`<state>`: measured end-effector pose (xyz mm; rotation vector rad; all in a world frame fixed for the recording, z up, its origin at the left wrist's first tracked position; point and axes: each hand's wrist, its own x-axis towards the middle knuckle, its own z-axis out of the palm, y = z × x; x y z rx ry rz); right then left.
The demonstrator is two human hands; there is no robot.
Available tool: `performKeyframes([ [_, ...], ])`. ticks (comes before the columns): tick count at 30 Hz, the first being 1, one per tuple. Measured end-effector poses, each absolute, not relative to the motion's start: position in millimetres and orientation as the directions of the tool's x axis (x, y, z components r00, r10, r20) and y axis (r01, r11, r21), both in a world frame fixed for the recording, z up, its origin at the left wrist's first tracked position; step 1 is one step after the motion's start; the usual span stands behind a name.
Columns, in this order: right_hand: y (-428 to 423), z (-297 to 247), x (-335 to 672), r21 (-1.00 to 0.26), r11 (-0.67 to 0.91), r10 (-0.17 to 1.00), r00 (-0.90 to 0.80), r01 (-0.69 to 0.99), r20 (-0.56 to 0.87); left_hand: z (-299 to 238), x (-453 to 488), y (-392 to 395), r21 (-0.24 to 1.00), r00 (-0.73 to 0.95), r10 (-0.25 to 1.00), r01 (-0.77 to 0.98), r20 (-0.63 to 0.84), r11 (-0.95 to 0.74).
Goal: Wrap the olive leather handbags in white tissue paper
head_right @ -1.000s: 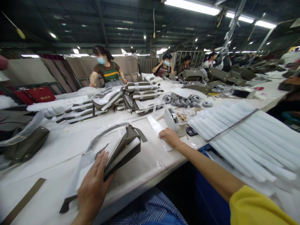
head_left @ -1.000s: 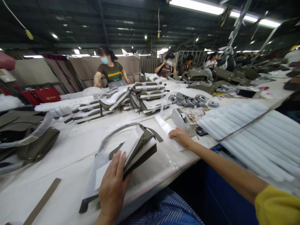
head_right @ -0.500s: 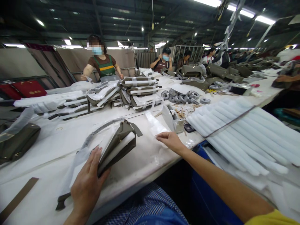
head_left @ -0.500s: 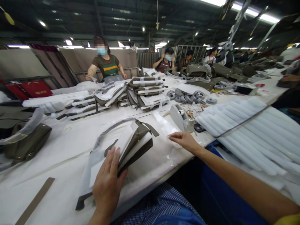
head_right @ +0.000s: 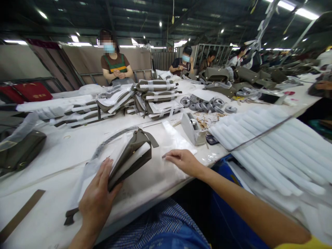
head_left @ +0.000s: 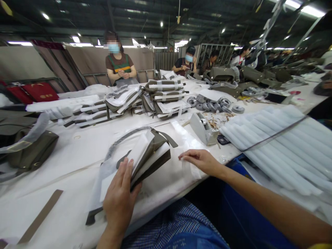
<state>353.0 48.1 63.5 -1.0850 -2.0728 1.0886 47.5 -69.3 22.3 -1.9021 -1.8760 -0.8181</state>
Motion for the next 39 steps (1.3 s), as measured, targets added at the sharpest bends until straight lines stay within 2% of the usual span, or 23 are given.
performKeyframes([
  [3,23,57,339,-0.863,0.359,0.707,-0.707,0.356,0.003,22,48,-70,0.151,-0.045,0.79,0.987,0.612,-0.06],
  [5,14,48,333,-0.813,0.421,0.694,-0.72,0.402,0.004,22,48,-70,0.151,-0.045,0.791,0.987,0.61,-0.06],
  [7,12,36,327,-0.688,0.517,0.76,-0.643,0.51,0.095,22,49,-70,0.152,-0.048,0.786,0.987,0.617,-0.059],
  [9,14,21,320,-0.504,0.562,0.811,-0.556,0.657,0.18,23,49,-70,0.156,-0.052,0.781,0.986,0.623,-0.058],
  [11,17,5,310,-0.341,0.561,0.827,-0.534,0.754,0.177,23,48,-70,0.16,-0.05,0.78,0.985,0.623,-0.064],
  [13,20,-8,298,-0.266,0.59,0.807,-0.569,0.762,0.159,22,48,-71,0.157,-0.038,0.782,0.984,0.622,-0.077],
  [15,25,-13,286,-0.266,0.682,0.729,-0.66,0.681,0.18,22,48,-71,0.146,-0.015,0.779,0.984,0.626,-0.098],
  [18,38,-10,267,-0.29,0.845,0.511,-0.838,0.449,0.191,19,49,-70,0.12,0.015,0.779,0.986,0.627,-0.116],
  [20,46,-5,258,-0.294,0.882,0.425,-0.891,0.368,0.159,18,51,-69,0.097,0.035,0.777,0.988,0.629,-0.124],
  [22,47,-1,254,-0.287,0.874,0.444,-0.886,0.393,0.136,16,52,-69,0.075,0.057,0.775,0.988,0.629,-0.133],
  [27,22,0,268,-0.291,0.777,0.612,-0.777,0.558,0.146,10,58,-69,0.02,0.114,0.801,0.988,0.588,-0.155],
  [31,8,-5,280,-0.259,0.757,0.63,-0.775,0.601,0.042,7,64,-69,-0.024,0.153,0.789,0.985,0.595,-0.174],
  [33,4,-6,283,-0.228,0.752,0.642,-0.766,0.619,0.037,6,65,-68,-0.042,0.168,0.78,0.983,0.603,-0.179],
  [35,-3,0,287,-0.23,0.805,0.587,-0.791,0.547,0.173,5,66,-68,-0.051,0.169,0.783,0.984,0.599,-0.173],
  [37,-9,14,292,-0.219,0.899,0.437,-0.808,0.38,0.395,4,64,-67,-0.064,0.17,0.788,0.984,0.592,-0.165],
  [39,-10,35,296,-0.136,0.964,0.266,-0.777,0.23,0.571,3,62,-68,-0.09,0.192,0.782,0.981,0.593,-0.172],
])
